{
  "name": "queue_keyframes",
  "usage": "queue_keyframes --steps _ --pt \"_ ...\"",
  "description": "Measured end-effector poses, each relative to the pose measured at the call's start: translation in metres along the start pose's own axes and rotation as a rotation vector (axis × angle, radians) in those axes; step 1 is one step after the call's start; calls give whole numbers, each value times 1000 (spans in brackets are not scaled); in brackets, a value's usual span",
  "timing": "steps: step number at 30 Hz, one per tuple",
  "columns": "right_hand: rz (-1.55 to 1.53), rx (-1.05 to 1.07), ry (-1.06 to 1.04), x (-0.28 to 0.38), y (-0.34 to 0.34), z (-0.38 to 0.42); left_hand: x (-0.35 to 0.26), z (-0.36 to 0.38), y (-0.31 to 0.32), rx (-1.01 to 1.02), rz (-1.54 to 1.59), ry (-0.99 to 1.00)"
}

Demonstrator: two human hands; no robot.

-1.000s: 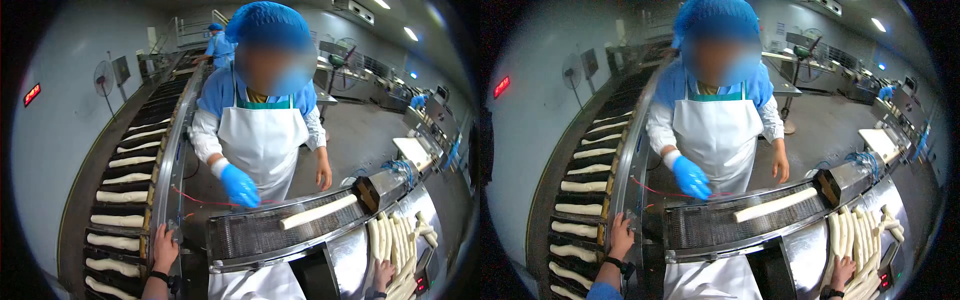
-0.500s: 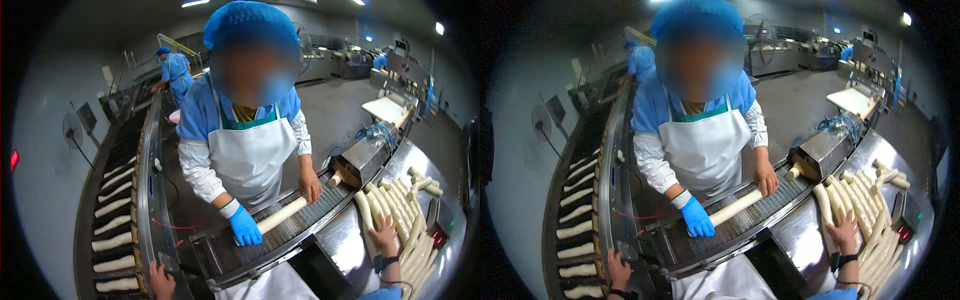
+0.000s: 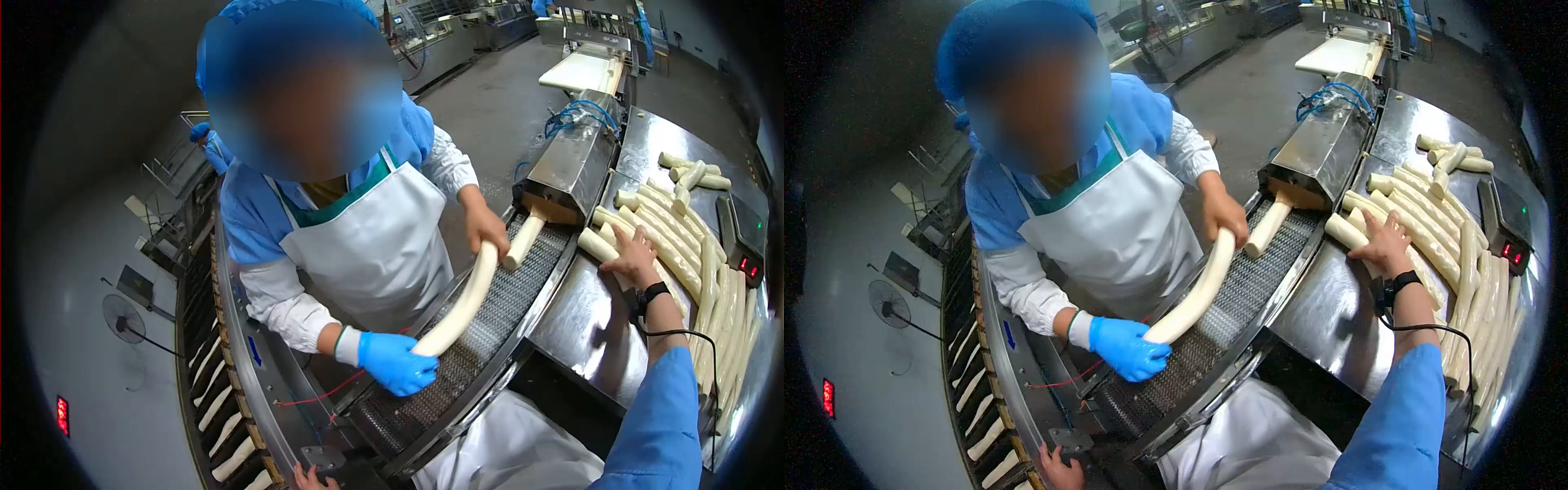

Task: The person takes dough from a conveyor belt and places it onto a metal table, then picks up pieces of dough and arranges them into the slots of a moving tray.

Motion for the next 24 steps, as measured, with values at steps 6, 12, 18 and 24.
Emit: queue_keyframes --steps 6,12,18,24 --pt "7 -49 -36 -6 10 -4 0 -8 -6 1 1 -10" --pt "12 -100 -102 -5 10 10 2 -5 -6 -2 -17 6" --pt "-12 -77 -228 -19 14 16 -2 -4 -2 -3 -19 28" --pt "-68 -238 -516 18 56 51 2 -3 -5 1 -15 32"
Point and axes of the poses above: each hand's wrist, its own z-axis away from the middle knuckle, its own y-axis out of the palm, x = y × z, the point moved 3 cm from there along -z, towards the middle knuckle, and after that the axes turned 7 degrees about -z, right-handed, at the moved point
